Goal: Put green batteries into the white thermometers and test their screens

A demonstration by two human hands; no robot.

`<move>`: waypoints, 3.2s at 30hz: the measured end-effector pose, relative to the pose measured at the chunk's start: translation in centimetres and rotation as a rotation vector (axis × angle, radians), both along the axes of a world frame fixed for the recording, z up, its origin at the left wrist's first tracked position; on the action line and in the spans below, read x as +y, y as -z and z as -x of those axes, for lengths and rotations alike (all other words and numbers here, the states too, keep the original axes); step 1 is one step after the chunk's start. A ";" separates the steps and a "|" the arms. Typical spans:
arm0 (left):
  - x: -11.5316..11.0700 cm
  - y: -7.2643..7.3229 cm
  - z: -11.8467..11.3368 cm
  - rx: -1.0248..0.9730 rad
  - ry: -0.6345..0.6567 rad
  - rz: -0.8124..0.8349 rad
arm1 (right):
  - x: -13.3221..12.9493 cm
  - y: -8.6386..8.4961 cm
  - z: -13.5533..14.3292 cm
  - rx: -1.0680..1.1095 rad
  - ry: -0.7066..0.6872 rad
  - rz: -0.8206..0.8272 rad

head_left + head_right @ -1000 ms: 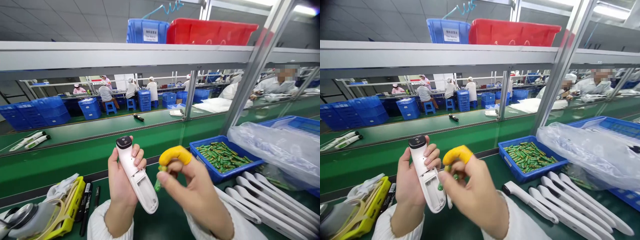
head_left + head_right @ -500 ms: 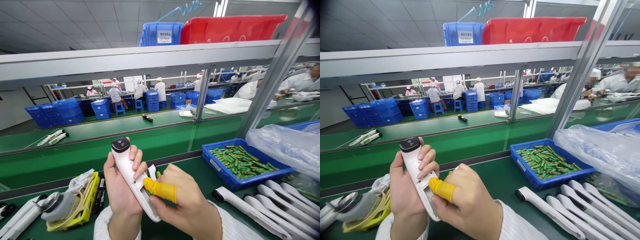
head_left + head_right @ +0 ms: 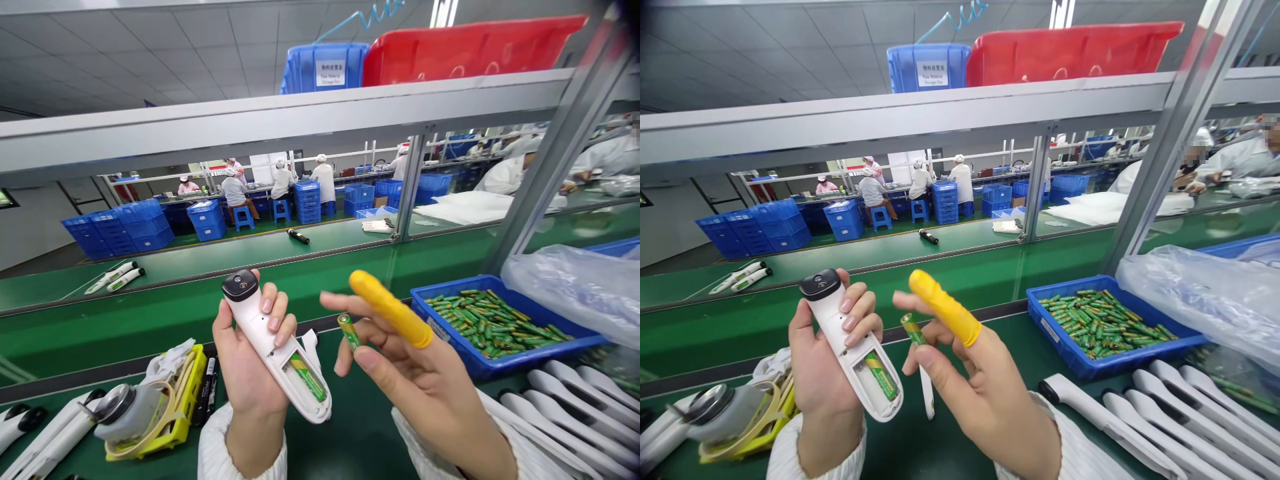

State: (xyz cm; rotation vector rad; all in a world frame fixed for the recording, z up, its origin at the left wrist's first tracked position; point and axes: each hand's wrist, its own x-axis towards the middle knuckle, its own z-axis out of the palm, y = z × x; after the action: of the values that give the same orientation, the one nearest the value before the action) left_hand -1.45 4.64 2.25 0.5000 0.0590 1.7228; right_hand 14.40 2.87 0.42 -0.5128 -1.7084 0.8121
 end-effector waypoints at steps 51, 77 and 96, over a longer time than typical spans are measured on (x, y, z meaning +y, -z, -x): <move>7.7 11.6 -4.8 1.726 0.318 0.216 | 11.6 7.4 -18.5 -1.247 0.881 0.863; 1.8 15.5 -17.0 1.830 0.296 -0.564 | 13.1 9.2 -19.1 -0.901 0.717 0.817; 3.2 2.8 -5.1 0.793 -0.112 0.225 | 14.3 9.4 -18.4 -1.054 0.851 0.710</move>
State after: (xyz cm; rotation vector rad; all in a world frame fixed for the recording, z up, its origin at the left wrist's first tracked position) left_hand 3.63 7.84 -0.60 0.9937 0.8495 1.5039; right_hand 32.79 17.21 -8.95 -2.2773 -1.7358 0.4751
